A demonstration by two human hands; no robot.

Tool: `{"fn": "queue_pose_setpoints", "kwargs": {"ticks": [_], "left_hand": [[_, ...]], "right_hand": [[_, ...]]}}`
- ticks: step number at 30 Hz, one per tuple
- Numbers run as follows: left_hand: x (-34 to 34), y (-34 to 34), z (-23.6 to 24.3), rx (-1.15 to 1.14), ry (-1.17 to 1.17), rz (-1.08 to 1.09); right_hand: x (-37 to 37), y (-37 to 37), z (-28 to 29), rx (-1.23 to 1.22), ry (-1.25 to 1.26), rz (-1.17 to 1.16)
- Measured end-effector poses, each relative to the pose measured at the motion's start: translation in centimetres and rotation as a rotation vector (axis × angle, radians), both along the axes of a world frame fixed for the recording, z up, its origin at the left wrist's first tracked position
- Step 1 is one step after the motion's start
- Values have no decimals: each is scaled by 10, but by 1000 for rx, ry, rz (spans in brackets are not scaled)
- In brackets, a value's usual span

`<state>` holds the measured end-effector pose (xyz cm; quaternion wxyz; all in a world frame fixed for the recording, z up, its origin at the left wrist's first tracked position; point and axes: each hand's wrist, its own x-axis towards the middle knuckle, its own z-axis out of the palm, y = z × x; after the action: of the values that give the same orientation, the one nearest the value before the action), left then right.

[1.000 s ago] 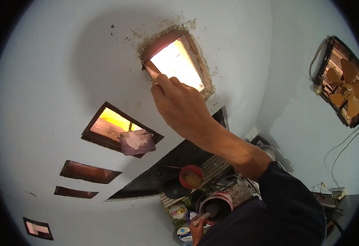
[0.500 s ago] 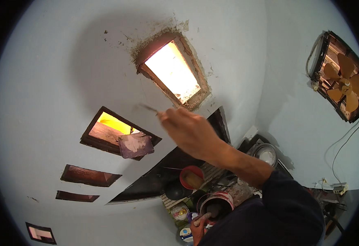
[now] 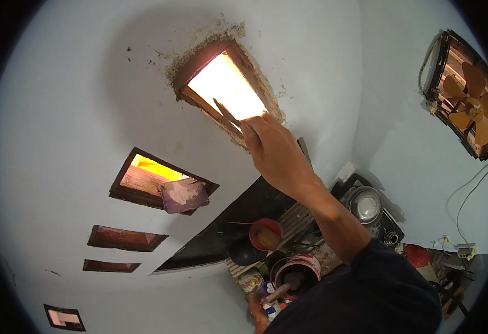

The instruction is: Repairing and smoothing the cement around a wall ventilation opening using a trowel and putty knife.

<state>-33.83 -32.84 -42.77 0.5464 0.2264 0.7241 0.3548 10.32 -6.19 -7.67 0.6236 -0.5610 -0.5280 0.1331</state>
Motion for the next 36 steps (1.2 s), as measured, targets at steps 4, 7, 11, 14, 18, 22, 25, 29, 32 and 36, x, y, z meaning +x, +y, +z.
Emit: {"fn": "queue_pose_setpoints", "kwargs": {"ticks": [4, 7, 11, 14, 18, 22, 25, 29, 32, 36], "left_hand": [[41, 14, 69, 175, 138, -158], [40, 11, 65, 132, 192, -200], [21, -12, 30, 283, 270, -258], [50, -12, 54, 186, 202, -236], [7, -25, 40, 170, 190, -174], [-13, 18, 98, 434, 647, -320], [5, 79, 180, 603, 748, -296], [47, 149, 264, 930, 860, -383], [86, 189, 315, 1165, 1073, -544], [165, 263, 341, 1419, 1075, -601]], "right_hand": [[-4, 12, 23, -53, -280, -135], [-20, 22, 31, -69, -348, -148], [-45, 27, 49, -39, -336, -162], [-32, 36, 50, -53, -390, -196], [-27, 38, 62, 10, -430, -78], [-6, 45, 64, 22, -465, 36], [-8, 41, 54, 40, -487, -1], [-9, 38, 35, 94, -506, -9], [-21, 27, 37, -7, -444, -2], [-10, 18, 17, -64, -430, -25]]}}
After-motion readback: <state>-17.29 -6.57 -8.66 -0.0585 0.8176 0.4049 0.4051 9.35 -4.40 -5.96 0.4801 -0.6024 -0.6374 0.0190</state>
